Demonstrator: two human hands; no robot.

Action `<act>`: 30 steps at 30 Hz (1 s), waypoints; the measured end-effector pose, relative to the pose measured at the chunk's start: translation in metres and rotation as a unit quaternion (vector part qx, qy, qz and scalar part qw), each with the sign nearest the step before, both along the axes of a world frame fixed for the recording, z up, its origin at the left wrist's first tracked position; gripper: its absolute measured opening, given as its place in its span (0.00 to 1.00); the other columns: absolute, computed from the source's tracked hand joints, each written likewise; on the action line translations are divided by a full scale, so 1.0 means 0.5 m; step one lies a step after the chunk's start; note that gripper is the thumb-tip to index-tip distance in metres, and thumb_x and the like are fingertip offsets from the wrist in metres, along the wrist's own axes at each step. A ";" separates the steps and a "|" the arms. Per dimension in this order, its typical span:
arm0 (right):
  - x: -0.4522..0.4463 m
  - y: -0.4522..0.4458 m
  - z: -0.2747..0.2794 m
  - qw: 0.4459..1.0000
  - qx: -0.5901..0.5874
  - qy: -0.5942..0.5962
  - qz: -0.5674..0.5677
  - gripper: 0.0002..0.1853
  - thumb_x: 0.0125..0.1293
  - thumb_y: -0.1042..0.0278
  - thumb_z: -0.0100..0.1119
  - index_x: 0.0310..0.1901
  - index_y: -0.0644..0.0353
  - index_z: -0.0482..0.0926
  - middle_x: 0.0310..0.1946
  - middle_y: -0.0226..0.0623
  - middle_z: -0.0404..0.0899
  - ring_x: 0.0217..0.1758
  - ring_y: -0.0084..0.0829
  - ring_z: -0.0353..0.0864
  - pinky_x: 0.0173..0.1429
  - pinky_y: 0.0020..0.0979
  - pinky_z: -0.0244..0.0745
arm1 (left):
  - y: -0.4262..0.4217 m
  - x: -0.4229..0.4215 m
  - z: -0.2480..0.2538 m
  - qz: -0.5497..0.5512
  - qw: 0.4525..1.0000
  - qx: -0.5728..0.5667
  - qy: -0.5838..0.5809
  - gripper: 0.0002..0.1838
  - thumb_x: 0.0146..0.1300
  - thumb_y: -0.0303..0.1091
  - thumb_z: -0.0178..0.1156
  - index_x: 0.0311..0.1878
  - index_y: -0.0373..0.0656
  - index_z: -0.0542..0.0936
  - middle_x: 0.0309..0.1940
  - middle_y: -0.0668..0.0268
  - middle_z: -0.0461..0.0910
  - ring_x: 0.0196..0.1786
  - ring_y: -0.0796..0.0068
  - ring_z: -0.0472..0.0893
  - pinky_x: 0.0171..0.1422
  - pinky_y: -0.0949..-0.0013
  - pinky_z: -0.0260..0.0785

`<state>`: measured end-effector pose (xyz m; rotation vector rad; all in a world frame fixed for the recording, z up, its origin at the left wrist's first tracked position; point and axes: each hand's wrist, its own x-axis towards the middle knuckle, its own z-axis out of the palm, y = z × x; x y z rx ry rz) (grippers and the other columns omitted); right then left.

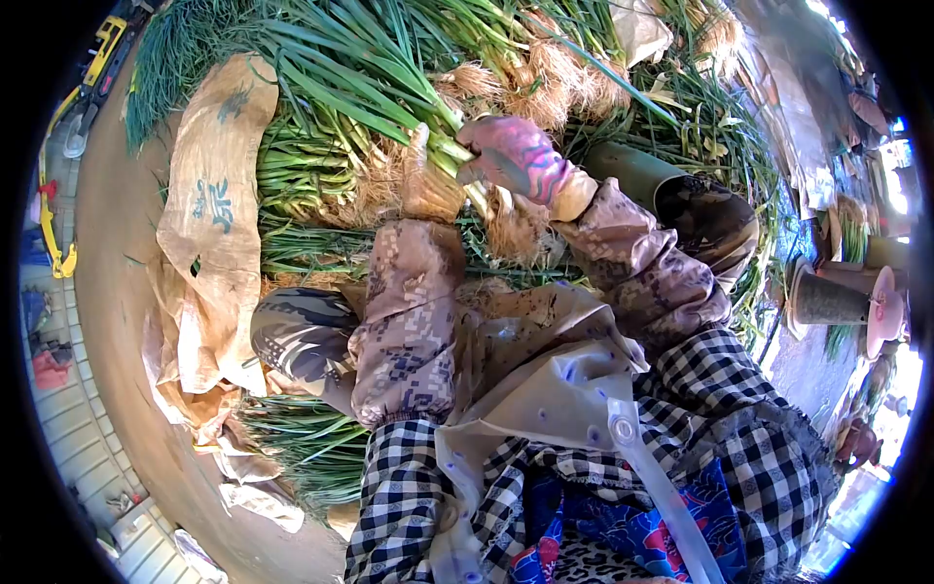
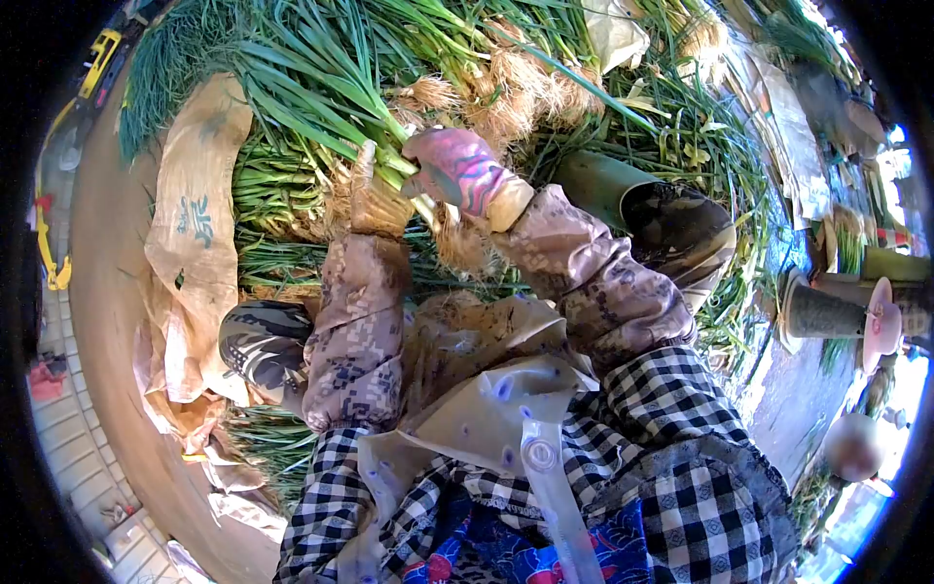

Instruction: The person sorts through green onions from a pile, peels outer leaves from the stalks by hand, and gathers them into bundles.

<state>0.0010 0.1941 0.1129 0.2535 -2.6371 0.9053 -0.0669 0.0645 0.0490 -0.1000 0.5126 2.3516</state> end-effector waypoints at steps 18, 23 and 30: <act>0.125 0.042 0.031 0.710 -0.701 -0.034 0.048 0.11 0.60 0.63 0.57 0.30 0.63 0.73 0.30 0.31 0.74 0.35 0.24 0.74 0.41 0.24 0.70 | 0.076 0.002 0.033 0.072 0.993 -0.047 -0.086 0.18 0.60 0.40 0.55 0.50 0.41 0.70 0.47 0.59 0.73 0.49 0.57 0.73 0.57 0.42 0.63; 0.226 0.090 0.111 0.710 -0.667 -0.181 0.135 0.09 0.61 0.65 0.55 0.30 0.61 0.73 0.30 0.35 0.73 0.23 0.21 0.71 0.23 0.20 0.66 | 0.093 -0.005 0.040 0.063 0.990 0.005 -0.129 0.19 0.61 0.38 0.54 0.52 0.39 0.67 0.47 0.55 0.71 0.51 0.57 0.72 0.57 0.34 0.59; 0.339 0.147 0.135 0.689 -0.692 -0.209 0.052 0.08 0.62 0.65 0.52 0.36 0.60 0.75 0.29 0.35 0.74 0.23 0.26 0.72 0.20 0.20 0.65 | 0.072 -0.017 0.037 0.084 0.988 -0.107 -0.074 0.22 0.63 0.38 0.50 0.56 0.34 0.64 0.51 0.52 0.69 0.54 0.54 0.70 0.57 0.39 0.63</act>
